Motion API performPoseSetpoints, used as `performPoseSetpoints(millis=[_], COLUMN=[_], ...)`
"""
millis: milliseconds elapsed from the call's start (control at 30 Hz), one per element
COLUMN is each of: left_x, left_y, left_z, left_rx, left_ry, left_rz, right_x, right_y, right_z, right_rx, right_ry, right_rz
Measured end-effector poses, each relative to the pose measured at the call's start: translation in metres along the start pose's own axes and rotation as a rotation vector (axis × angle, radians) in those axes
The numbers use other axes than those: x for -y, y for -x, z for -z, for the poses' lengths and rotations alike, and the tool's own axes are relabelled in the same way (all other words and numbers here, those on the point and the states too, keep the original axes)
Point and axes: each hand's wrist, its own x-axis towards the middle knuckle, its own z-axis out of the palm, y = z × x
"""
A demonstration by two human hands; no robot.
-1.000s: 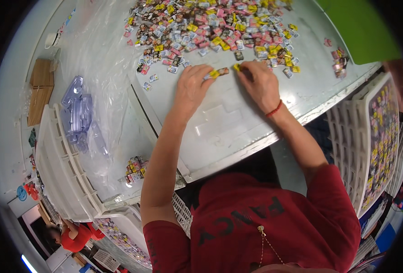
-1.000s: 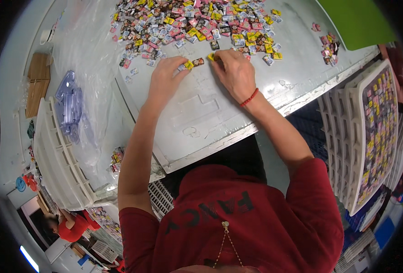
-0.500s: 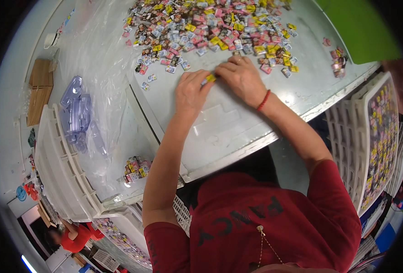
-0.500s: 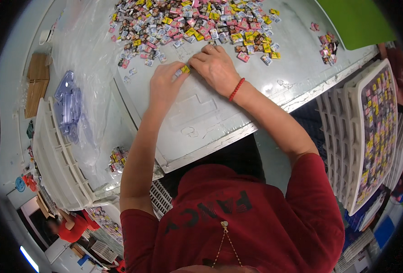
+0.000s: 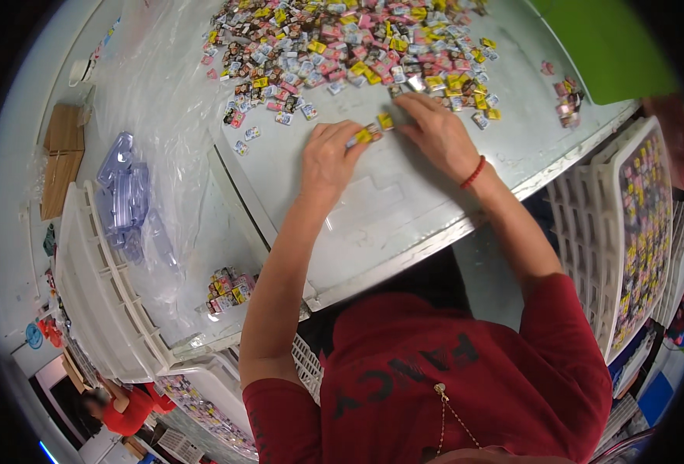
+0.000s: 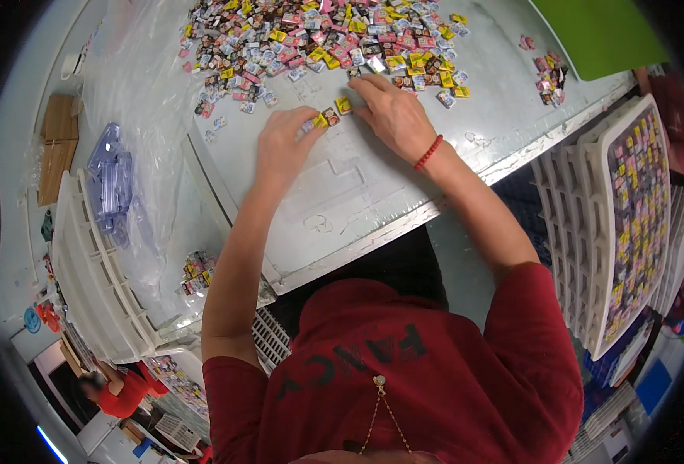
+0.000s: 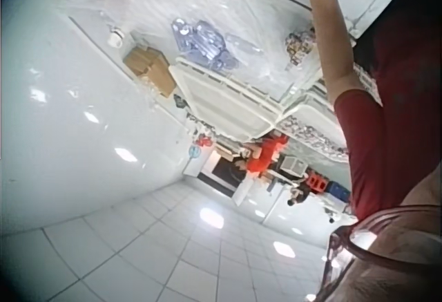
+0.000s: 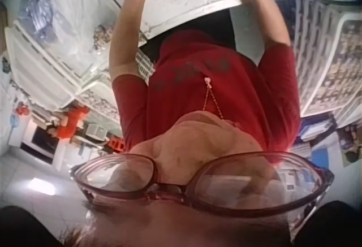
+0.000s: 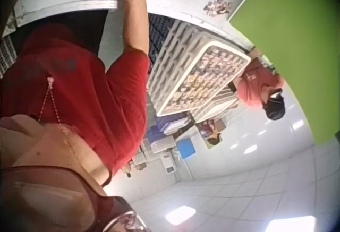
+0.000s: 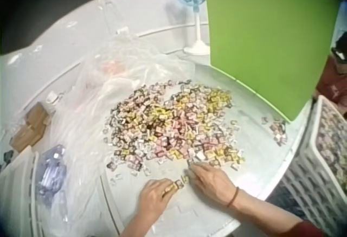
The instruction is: Arranging small colorful wrapped candies into neat rows on a workbench.
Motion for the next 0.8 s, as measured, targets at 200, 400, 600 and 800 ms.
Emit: performPoseSetpoints(millis=[200,400,600,800], left_x=[0.003,0.007,0.086,0.128], left_y=[0.000,0.002,-0.013,-0.009], left_z=[-0.001,0.010,0.092,0.098], left_rx=[0.024,-0.088,-0.178,-0.179], left_ry=[-0.052,0.005,-0.360,-0.461], left_rz=[0.040,-0.033,0.299,0.236], right_x=[0.000,-0.001,-0.013,-0.007], right_y=[-0.019,-0.004,0.001,0.003], right_z=[-0.004,0.003,0.000,-0.003], right_rx=[0.267,0.088,0.102,0.012], right_ry=[-0.009,-0.090,0.012,0.031], right_rz=[0.120,0.053,0.036,0.041])
